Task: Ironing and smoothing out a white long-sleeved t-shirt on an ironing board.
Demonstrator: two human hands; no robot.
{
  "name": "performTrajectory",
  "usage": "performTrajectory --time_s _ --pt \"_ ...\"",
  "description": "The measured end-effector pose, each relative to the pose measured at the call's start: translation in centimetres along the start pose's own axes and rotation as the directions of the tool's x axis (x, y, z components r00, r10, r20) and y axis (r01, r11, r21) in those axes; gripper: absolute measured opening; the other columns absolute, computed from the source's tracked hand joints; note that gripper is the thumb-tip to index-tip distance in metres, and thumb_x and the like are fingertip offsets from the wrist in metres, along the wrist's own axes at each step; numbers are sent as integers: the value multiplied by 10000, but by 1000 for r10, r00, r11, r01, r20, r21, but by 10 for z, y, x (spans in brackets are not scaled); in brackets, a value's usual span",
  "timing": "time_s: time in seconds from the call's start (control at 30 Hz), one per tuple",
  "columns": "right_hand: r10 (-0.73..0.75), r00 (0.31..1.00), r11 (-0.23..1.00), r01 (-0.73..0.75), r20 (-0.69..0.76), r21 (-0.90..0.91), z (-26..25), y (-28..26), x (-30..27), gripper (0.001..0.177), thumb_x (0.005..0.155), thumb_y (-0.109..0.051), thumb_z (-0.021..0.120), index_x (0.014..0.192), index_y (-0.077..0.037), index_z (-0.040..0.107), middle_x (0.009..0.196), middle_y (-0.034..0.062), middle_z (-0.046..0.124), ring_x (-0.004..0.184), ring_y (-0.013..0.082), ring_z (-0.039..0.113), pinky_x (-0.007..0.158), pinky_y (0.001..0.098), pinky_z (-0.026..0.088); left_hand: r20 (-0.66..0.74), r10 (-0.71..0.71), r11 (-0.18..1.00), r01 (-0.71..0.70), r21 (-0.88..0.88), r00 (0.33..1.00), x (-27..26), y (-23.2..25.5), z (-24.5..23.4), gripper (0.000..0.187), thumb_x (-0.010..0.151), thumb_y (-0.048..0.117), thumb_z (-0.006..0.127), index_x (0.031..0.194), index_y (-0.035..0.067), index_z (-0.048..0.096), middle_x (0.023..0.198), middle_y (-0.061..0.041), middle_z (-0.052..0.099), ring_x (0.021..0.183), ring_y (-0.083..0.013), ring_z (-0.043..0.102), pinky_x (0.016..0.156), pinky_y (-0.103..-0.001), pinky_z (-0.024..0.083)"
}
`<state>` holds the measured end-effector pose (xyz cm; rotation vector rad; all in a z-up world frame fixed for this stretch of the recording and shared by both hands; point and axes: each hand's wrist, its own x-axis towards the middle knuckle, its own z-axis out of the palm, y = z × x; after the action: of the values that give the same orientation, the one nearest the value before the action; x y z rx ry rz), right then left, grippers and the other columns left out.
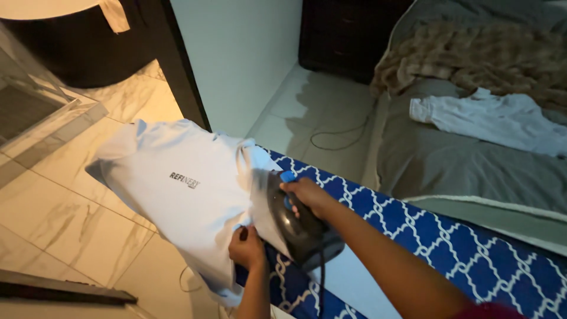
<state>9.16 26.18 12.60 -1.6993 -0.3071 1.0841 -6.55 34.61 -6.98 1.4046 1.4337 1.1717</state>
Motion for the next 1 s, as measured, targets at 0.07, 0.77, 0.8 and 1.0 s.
performTrajectory --time_s 0.07,0.77,0.8,1.0 --pt "32 999 999 -32 3 17 6 -7 15 345 932 -340 701 801 -35 609 607 84 564 441 202 547 425 371 495 19 -16 1000 16 18 1000 -1 12 -9 303 770 234 805 973 8 790 871 -148 786 780 -281 767 783 -387 588" --pt "93 996 966 -90 -4 241 34 -25 96 310 967 -327 650 880 -35 598 617 107 559 459 231 541 460 402 508 35 -148 989 148 28 988 -3 9 -14 326 742 227 851 998 31 802 890 -125 805 811 -243 781 797 -366 590" --pt "111 994 964 -105 -11 245 35 -29 94 310 968 -318 654 888 -26 587 619 113 556 460 232 541 466 404 516 39 -164 986 163 19 986 -2 8 -13 333 738 224 854 1003 29 801 887 -125 805 806 -241 781 798 -364 591" --pt "154 987 979 -160 55 129 28 -27 64 314 956 -356 664 902 -52 604 642 89 574 489 214 558 483 395 518 62 -122 993 122 5 991 1 -10 -10 338 733 237 864 996 35 800 899 -123 802 822 -239 780 806 -359 592"
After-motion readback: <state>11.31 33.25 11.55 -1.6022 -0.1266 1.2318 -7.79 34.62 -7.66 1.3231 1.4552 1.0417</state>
